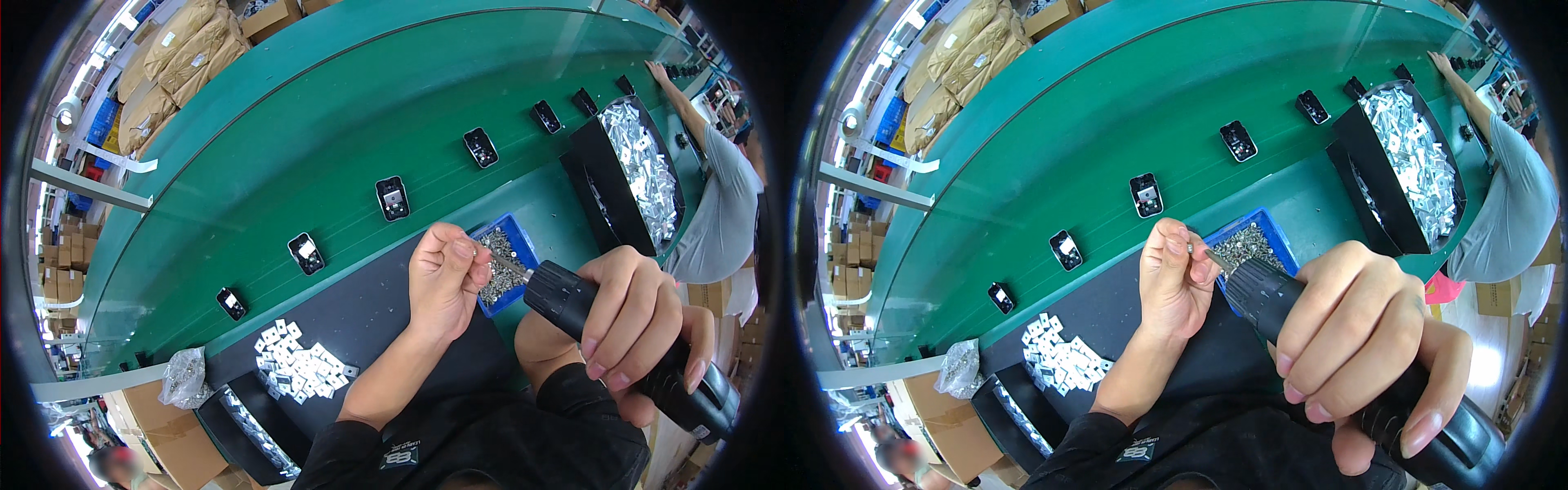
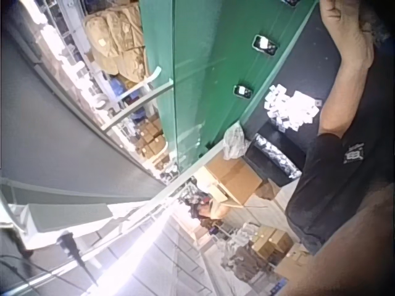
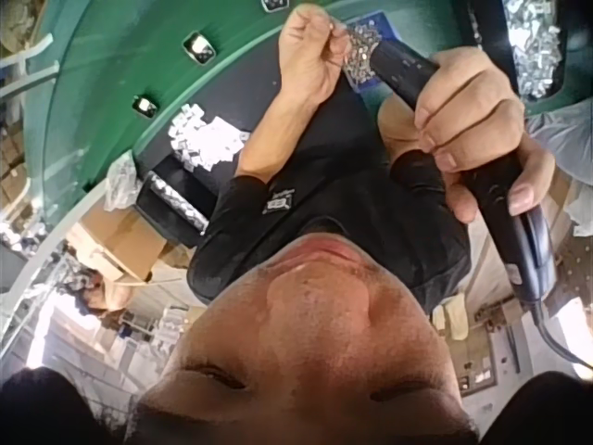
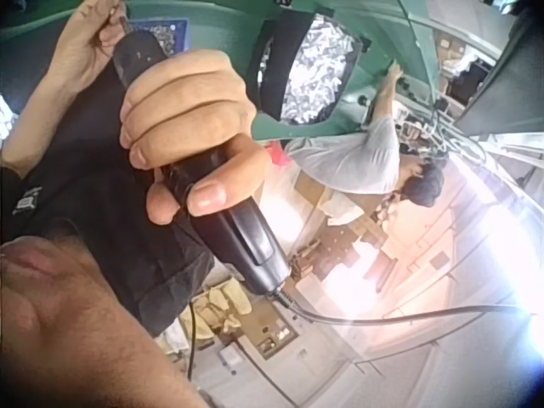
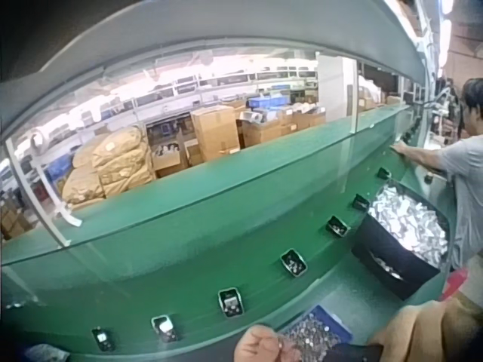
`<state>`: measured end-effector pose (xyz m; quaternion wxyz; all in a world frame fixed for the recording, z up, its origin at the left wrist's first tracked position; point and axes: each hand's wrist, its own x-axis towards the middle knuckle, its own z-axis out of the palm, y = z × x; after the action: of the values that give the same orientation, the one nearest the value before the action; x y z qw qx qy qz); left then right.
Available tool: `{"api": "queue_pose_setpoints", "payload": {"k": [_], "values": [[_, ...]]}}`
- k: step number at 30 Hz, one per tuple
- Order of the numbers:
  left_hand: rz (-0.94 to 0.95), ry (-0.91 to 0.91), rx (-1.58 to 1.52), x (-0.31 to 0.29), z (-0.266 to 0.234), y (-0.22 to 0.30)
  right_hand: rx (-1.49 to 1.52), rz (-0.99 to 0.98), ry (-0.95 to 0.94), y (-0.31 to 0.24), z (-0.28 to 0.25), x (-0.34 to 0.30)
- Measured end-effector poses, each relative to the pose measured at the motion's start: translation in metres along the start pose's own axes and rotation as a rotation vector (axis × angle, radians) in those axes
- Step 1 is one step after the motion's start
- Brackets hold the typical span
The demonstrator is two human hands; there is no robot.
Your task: Use an electric screwdriver to assemble small black plastic casings with metal components.
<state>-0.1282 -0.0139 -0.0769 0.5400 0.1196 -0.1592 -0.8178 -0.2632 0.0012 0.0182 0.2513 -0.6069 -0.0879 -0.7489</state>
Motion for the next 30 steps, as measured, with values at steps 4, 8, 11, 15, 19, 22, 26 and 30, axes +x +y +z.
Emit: {"api": "queue_pose_setpoints", "payload": {"k": [4, 8, 11, 15, 19, 22, 26, 30], "values": [[0.018, -0.002, -0.027, 0.001, -0.001, -0.004, 0.033, -0.002, -0.004, 0.003, 0.001, 0.000], [0.002, 0.067, 0.095, 0.001, 0.007, -0.006, 0.049, 0.036, -0.039, 0.001, -0.001, 0.003], [0.041, 0.017, 0.047, -0.002, -0.002, -0.003, 0.065, 0.037, -0.046, 0.009, 0.003, -0.001], [0.030, 0.006, 0.051, -0.002, 0.001, -0.005, 0.035, 0.047, -0.042, 0.007, 0.002, 0.000], [0.066, 0.010, 0.045, -0.003, 0.002, -0.007, 0.010, 0.030, -0.049, 0.005, 0.000, 0.000], [0.076, -0.033, -0.002, -0.004, 0.001, -0.008, 0.009, 0.014, -0.032, 0.006, 0.002, -0.001], [0.102, -0.117, 0.062, -0.003, 0.002, -0.011, -0.010, 0.005, -0.008, 0.001, 0.000, 0.000], [0.162, -0.136, 0.008, -0.003, -0.005, -0.014, 0.051, 0.002, -0.022, 0.002, -0.001, 0.001]]}}
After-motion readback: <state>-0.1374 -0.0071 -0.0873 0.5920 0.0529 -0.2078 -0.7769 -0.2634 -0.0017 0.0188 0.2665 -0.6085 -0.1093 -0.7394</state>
